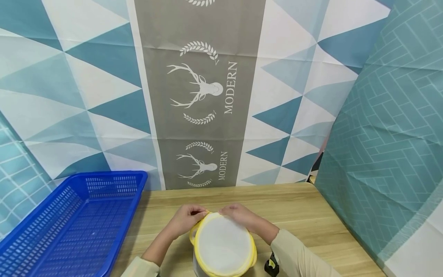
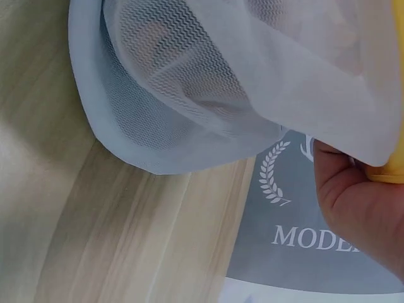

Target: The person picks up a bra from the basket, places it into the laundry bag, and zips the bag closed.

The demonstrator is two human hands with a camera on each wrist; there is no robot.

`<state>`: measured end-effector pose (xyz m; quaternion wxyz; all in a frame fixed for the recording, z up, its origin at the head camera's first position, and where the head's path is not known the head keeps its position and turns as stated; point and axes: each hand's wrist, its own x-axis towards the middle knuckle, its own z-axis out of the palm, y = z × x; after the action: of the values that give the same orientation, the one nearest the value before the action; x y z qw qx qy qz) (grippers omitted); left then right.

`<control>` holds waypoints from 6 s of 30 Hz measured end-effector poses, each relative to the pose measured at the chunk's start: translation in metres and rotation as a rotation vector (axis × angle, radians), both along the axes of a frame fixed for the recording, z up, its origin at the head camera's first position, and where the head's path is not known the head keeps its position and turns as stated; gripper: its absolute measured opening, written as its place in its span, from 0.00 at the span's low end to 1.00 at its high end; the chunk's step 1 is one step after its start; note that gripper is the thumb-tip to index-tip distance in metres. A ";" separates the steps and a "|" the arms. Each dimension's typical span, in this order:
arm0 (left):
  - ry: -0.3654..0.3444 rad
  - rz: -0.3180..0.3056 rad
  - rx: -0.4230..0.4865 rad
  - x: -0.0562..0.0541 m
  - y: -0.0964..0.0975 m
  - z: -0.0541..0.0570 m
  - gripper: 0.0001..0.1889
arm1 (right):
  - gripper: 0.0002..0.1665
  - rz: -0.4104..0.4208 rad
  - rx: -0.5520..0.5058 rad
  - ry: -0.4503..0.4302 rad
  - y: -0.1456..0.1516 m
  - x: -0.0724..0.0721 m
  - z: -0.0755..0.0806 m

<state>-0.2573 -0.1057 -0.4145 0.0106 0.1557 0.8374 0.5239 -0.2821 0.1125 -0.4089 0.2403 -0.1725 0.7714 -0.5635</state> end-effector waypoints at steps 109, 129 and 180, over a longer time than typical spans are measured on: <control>0.058 0.157 -0.015 0.024 0.011 0.040 0.07 | 0.16 0.113 0.117 0.280 -0.013 0.011 0.048; 0.013 0.176 0.030 0.029 0.006 0.037 0.06 | 0.18 0.086 0.109 0.231 -0.013 0.011 0.046; 0.024 0.200 0.043 0.040 0.006 0.047 0.07 | 0.20 0.097 0.076 0.189 -0.017 0.012 0.053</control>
<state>-0.2168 -0.0994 -0.3675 -0.0550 0.0778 0.8374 0.5383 -0.2703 0.0960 -0.3559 0.2001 -0.2528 0.8021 -0.5027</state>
